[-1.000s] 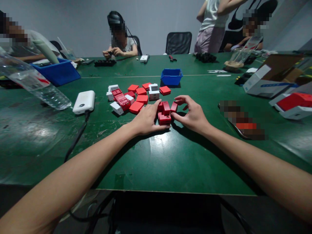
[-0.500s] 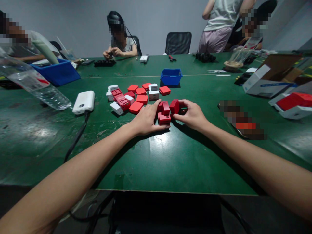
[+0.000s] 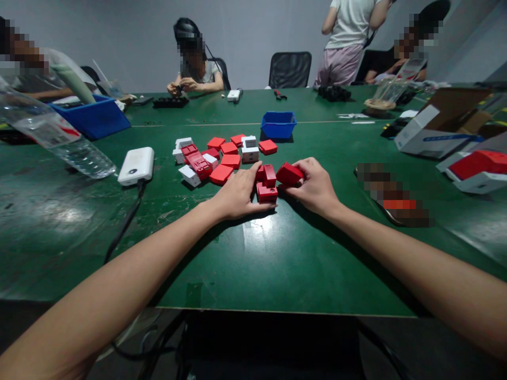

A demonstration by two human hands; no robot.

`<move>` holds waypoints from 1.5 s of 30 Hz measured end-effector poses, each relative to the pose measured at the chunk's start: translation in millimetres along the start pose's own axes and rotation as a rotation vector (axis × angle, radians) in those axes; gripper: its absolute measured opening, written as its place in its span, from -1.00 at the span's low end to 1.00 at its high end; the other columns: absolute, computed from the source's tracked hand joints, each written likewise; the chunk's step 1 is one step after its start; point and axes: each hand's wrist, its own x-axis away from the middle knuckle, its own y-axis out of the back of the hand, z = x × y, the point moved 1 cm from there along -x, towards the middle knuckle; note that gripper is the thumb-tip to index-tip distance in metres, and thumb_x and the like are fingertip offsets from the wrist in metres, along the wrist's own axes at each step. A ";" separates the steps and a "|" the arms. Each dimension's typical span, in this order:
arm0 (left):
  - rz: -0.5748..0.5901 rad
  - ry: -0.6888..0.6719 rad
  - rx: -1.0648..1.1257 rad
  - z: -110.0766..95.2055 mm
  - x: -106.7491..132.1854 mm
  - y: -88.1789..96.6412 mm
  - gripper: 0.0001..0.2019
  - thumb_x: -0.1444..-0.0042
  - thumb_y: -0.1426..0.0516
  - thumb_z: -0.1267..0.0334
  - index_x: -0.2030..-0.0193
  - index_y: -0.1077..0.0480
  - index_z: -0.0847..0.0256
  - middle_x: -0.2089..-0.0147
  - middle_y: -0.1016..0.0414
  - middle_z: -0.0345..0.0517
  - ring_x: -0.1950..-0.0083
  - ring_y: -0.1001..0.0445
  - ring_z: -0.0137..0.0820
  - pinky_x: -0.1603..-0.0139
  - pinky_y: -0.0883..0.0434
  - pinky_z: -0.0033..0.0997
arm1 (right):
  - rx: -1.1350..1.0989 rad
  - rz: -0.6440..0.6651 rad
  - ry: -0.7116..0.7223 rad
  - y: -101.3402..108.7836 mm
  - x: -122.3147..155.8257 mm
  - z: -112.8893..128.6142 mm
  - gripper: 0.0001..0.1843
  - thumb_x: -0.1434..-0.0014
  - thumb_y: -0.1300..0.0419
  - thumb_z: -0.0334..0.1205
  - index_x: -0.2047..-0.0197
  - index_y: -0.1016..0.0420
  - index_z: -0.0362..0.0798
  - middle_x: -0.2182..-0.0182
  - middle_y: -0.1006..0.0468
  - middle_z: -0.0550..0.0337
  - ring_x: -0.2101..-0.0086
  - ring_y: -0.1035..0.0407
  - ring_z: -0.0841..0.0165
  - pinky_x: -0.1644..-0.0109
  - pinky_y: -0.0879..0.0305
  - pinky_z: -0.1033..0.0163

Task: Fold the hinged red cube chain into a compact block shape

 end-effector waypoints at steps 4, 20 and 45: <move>0.000 -0.005 -0.015 0.7 0.1 0.0 0.05 -0.02 -0.21 -0.26 -0.44 0.11 0.37 -0.29 -0.30 0.41 -0.22 -0.37 0.13 -0.21 -0.30 0.15 | -0.041 0.044 0.030 -0.3 0.9 1.7 -0.84 0.08 -0.33 -0.32 0.36 -0.48 -0.01 0.38 -0.42 0.16 0.38 -0.33 0.31 0.32 -0.26 0.20; -0.001 0.000 -0.021 1.4 -0.8 -0.9 0.06 -0.01 -0.20 -0.29 -0.44 0.10 0.38 -0.29 -0.30 0.40 -0.24 -0.37 0.12 -0.24 -0.30 0.12 | -0.163 0.197 0.024 0.0 0.2 -1.6 -0.81 0.07 -0.33 -0.30 0.30 -0.61 -0.07 0.35 -0.62 0.13 0.34 -0.46 0.27 0.22 -0.29 0.20; 0.000 0.006 0.006 -0.4 -0.2 0.7 0.06 0.00 -0.22 -0.26 -0.45 0.10 0.36 -0.31 -0.28 0.42 -0.25 -0.35 0.13 -0.22 -0.30 0.16 | -0.415 0.176 -0.307 3.3 -8.6 -7.0 -0.30 0.27 -0.51 -0.15 0.03 -0.39 -0.02 0.24 -0.52 0.13 0.26 -0.43 0.22 0.17 -0.42 0.07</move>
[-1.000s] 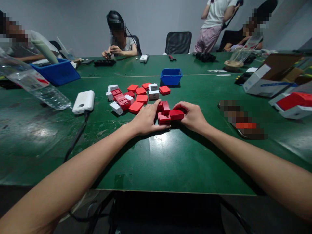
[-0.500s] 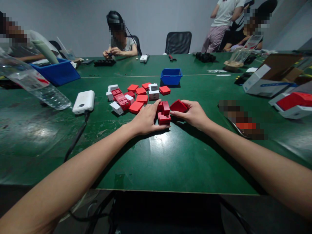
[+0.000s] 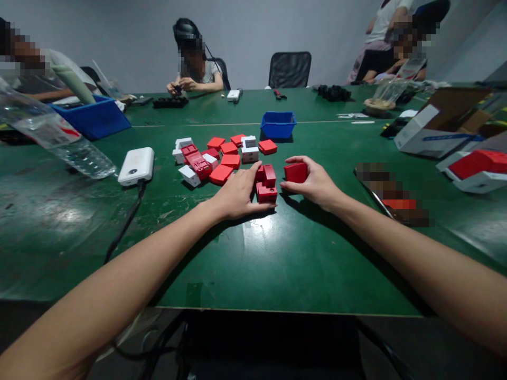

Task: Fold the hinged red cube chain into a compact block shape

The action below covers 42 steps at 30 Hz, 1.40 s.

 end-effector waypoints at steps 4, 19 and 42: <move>0.006 -0.001 -0.013 -0.1 0.0 0.3 0.05 -0.01 -0.22 -0.26 -0.45 0.10 0.34 -0.30 -0.29 0.40 -0.24 -0.36 0.11 -0.22 -0.29 0.13 | 0.004 -0.049 0.006 0.5 1.4 2.1 -0.28 0.29 -0.49 -0.20 0.02 -0.36 -0.01 0.22 -0.50 0.13 0.23 -0.41 0.22 0.14 -0.42 0.07; 0.011 0.001 -0.029 -0.5 -0.4 0.3 0.06 -0.02 -0.20 -0.28 -0.45 0.12 0.37 -0.30 -0.29 0.39 -0.23 -0.36 0.13 -0.22 -0.30 0.11 | -0.038 0.105 0.006 -4.8 6.7 5.2 -0.44 0.20 -0.35 -0.32 0.06 -0.34 -0.02 0.26 -0.49 0.16 0.30 -0.41 0.27 0.24 -0.41 0.15; -0.002 -0.006 -0.009 -0.1 0.2 -0.3 0.07 -0.01 -0.21 -0.27 -0.45 0.10 0.43 -0.32 -0.27 0.44 -0.25 -0.35 0.15 -0.23 -0.29 0.15 | 0.305 -0.094 0.275 -4.5 6.3 -0.8 -0.52 0.02 -0.36 -0.23 -0.01 -0.48 -0.01 0.06 -0.52 -0.01 0.08 -0.43 0.14 -0.04 -0.36 -0.03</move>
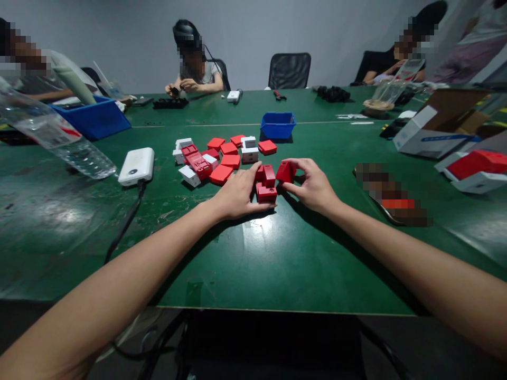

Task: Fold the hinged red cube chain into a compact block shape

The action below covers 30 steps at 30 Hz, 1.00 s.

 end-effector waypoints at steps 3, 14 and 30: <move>-0.001 -0.001 0.006 0.3 0.0 -0.1 0.06 -0.01 -0.22 -0.26 -0.45 0.11 0.36 -0.32 -0.27 0.41 -0.25 -0.35 0.13 -0.23 -0.29 0.16 | -0.159 0.007 -0.061 -1.1 -1.4 1.9 -0.51 0.01 -0.40 -0.14 -0.01 -0.50 -0.02 0.08 -0.56 0.01 0.08 -0.46 0.14 -0.01 -0.39 -0.01; 0.002 0.004 0.000 -0.9 -0.7 1.0 0.06 0.00 -0.23 -0.26 -0.44 0.09 0.39 -0.30 -0.30 0.42 -0.24 -0.37 0.12 -0.23 -0.30 0.13 | -0.826 0.047 -0.456 -2.6 -3.9 7.9 -0.33 0.13 -0.48 0.15 0.01 -0.45 0.04 0.30 -0.61 0.18 0.35 -0.48 0.36 0.37 -0.42 0.29; 0.007 0.009 -0.004 -0.1 -0.1 0.1 0.08 -0.01 -0.21 -0.28 -0.45 0.11 0.41 -0.30 -0.29 0.43 -0.25 -0.35 0.13 -0.24 -0.29 0.13 | -0.960 0.152 -0.533 -1.2 -4.4 6.1 -0.63 -0.01 -0.43 -0.12 0.14 -0.44 0.03 0.27 -0.60 0.18 0.26 -0.54 0.32 0.16 -0.51 0.20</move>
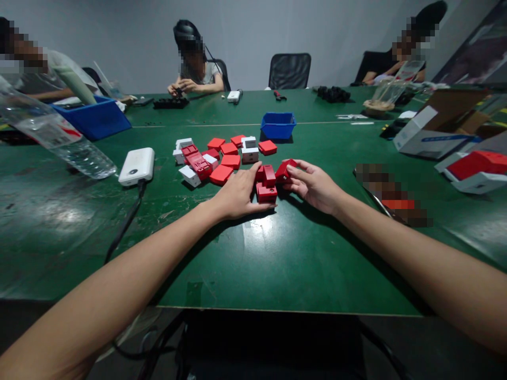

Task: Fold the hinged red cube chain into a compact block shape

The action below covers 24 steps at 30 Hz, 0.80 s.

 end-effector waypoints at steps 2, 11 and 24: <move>0.001 0.004 -0.002 -0.2 0.2 0.2 0.08 -0.01 -0.21 -0.27 -0.45 0.11 0.40 -0.31 -0.29 0.42 -0.25 -0.35 0.12 -0.24 -0.29 0.12 | -0.006 -0.003 -0.014 -0.4 0.0 1.2 -0.70 -0.08 -0.36 -0.19 0.11 -0.43 0.04 0.26 -0.60 0.18 0.26 -0.54 0.32 0.13 -0.53 0.17; 0.007 0.005 -0.012 0.0 0.1 0.3 0.08 -0.01 -0.20 -0.29 -0.45 0.12 0.41 -0.32 -0.27 0.43 -0.26 -0.34 0.15 -0.23 -0.30 0.13 | -0.075 -0.072 -0.097 -6.1 1.1 3.9 -0.72 -0.13 -0.13 -0.44 0.08 -0.42 -0.02 0.28 -0.58 0.13 0.32 -0.53 0.33 0.11 -0.61 0.15; 0.003 0.000 0.000 0.1 -0.3 0.3 0.09 -0.01 -0.21 -0.28 -0.45 0.11 0.44 -0.34 -0.25 0.45 -0.26 -0.34 0.15 -0.24 -0.29 0.14 | -0.131 -0.063 -0.043 -9.4 3.0 2.8 -0.64 0.15 -0.20 -0.65 0.28 -0.45 -0.10 0.38 -0.65 0.17 0.36 -0.54 0.40 0.16 -0.52 0.29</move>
